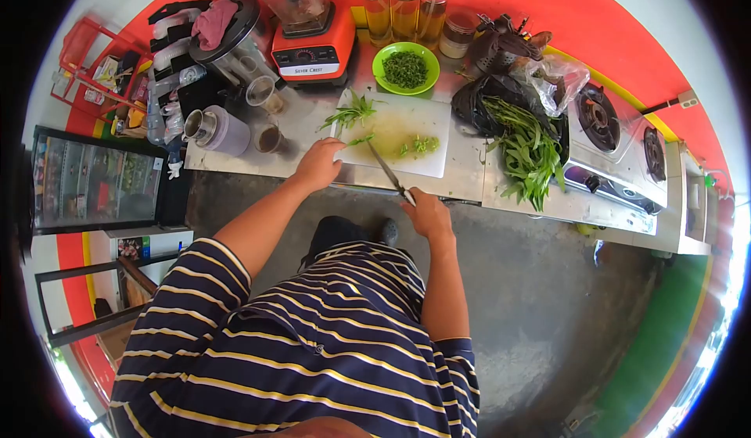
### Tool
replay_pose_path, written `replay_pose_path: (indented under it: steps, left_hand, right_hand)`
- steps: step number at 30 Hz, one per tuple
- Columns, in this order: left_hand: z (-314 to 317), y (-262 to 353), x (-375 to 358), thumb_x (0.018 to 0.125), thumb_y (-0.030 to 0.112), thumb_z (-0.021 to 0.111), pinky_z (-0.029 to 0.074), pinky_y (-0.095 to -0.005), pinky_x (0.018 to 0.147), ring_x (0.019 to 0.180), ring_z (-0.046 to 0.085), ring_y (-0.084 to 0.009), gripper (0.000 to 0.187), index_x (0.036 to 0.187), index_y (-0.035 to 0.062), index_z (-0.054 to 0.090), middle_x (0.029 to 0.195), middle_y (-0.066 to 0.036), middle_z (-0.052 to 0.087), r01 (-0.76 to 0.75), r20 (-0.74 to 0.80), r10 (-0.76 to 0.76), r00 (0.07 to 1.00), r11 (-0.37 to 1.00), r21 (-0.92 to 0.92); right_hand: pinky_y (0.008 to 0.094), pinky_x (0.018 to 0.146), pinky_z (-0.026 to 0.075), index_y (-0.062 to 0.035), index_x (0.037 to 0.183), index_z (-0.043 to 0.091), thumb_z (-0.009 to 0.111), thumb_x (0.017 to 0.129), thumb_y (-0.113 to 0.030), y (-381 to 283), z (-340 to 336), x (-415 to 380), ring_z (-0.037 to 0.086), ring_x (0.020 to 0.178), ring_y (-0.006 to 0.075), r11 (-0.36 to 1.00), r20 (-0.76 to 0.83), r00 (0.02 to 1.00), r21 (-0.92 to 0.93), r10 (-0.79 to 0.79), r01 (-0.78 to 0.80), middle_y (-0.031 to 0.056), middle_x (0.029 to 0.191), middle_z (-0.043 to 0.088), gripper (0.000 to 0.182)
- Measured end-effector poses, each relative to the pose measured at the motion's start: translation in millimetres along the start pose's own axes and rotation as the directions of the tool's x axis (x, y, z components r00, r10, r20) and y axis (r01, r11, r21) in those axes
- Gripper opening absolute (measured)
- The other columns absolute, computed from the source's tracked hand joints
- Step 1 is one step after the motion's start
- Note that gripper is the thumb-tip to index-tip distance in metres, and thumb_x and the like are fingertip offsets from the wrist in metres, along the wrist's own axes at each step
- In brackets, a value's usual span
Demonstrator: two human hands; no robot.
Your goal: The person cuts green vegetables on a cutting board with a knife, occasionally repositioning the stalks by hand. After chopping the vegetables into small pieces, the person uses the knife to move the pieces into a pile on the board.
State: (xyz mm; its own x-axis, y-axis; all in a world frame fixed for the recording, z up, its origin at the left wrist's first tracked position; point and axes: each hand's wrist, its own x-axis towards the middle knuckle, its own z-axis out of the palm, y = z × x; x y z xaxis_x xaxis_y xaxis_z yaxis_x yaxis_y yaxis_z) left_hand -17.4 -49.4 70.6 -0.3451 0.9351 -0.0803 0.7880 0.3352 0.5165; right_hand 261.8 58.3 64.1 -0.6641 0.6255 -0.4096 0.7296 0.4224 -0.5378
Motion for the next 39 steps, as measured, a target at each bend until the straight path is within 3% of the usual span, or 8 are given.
replay_pose_path:
  steps: [7,15,22,28,30,31,33,39]
  left_hand:
    - [27,2,18,0.081,0.003,0.066,0.044,-0.0439,0.105,0.120,0.053,-0.0368,0.048,0.129,0.0015,0.060,0.129,-0.016,0.058,-0.027,0.060,0.021,0.998,0.994,0.102]
    - [34,2,42,0.081,0.007,0.071,0.044,-0.0465,0.099,0.114,0.053,-0.0362,0.047,0.126,0.0036,0.058,0.119,-0.016,0.060,-0.007,-0.177,0.019,0.984,0.998,0.066]
    - [52,-3,56,0.082,0.014,0.077,0.047,-0.0439,0.093,0.105,0.057,-0.0335,0.035,0.113,0.0053,0.065,0.105,-0.013,0.065,-0.103,-0.066,0.095,0.993,0.986,-0.134]
    - [72,16,69,0.082,0.012,0.077,0.048,-0.0439,0.086,0.096,0.058,-0.0331,0.026,0.104,0.0049,0.065,0.094,-0.010,0.067,-0.041,-0.111,0.017,0.994,0.973,-0.225]
    - [76,26,74,0.082,0.012,0.077,0.049,-0.0442,0.084,0.095,0.059,-0.0332,0.020,0.097,0.0045,0.066,0.090,-0.009,0.067,0.176,-0.134,-0.221,0.966,0.942,-0.284]
    - [80,25,75,0.082,0.012,0.077,0.049,-0.0442,0.084,0.095,0.059,-0.0332,0.020,0.097,0.0045,0.066,0.090,-0.009,0.067,0.177,-0.136,-0.221,0.966,0.943,-0.280]
    - [86,24,78,0.081,0.011,0.077,0.050,-0.0439,0.078,0.083,0.062,-0.0333,0.016,0.093,0.0031,0.069,0.081,-0.011,0.068,0.111,-0.187,-0.147,0.971,0.976,-0.189]
    - [79,37,59,0.084,0.008,0.070,0.051,-0.0428,0.081,0.096,0.060,-0.0312,0.012,0.096,0.0066,0.071,0.091,-0.011,0.065,-0.119,-0.187,0.112,0.976,0.993,-0.027]
  right_hand:
    - [0.0544,0.081,0.053,-0.0103,0.118,0.060,0.065,0.094,-0.033,11,-13,6,0.067,0.096,0.0441,0.971,-0.149,0.962,-0.030,0.229,-0.236,0.0245,0.101,0.070,0.034]
    - [0.0552,0.078,0.053,-0.0108,0.112,0.058,0.063,0.096,-0.035,6,4,0,0.067,0.089,0.0455,0.999,-0.140,0.989,-0.001,0.048,-0.049,0.0236,0.091,0.071,0.029]
    - [0.0582,0.075,0.052,-0.0049,0.110,0.055,0.062,0.096,-0.029,16,13,4,0.066,0.085,0.0489,0.987,-0.288,0.945,0.029,0.157,-0.155,0.0266,0.087,0.069,0.029]
    - [0.0582,0.075,0.053,-0.0025,0.110,0.055,0.059,0.097,-0.028,-16,22,20,0.067,0.083,0.0501,0.991,-0.305,0.944,0.074,0.126,-0.109,0.0284,0.086,0.069,0.029]
    - [0.0578,0.076,0.053,-0.0026,0.110,0.054,0.059,0.097,-0.028,-28,25,29,0.067,0.084,0.0497,0.988,-0.312,0.938,0.066,0.150,-0.136,0.0282,0.086,0.069,0.029]
    - [0.0573,0.076,0.054,-0.0026,0.111,0.054,0.059,0.097,-0.028,-32,26,32,0.067,0.084,0.0493,0.984,-0.315,0.932,0.061,0.177,-0.166,0.0280,0.086,0.069,0.030]
    - [0.0584,0.074,0.053,-0.0019,0.111,0.052,0.059,0.097,-0.027,-38,28,36,0.066,0.082,0.0506,0.984,-0.347,0.920,0.074,0.180,-0.164,0.0297,0.084,0.068,0.030]
    - [0.0583,0.070,0.053,-0.0021,0.109,0.050,0.059,0.097,-0.026,-43,31,34,0.066,0.078,0.0506,0.983,-0.341,0.921,0.068,0.186,-0.173,0.0293,0.081,0.068,0.028]
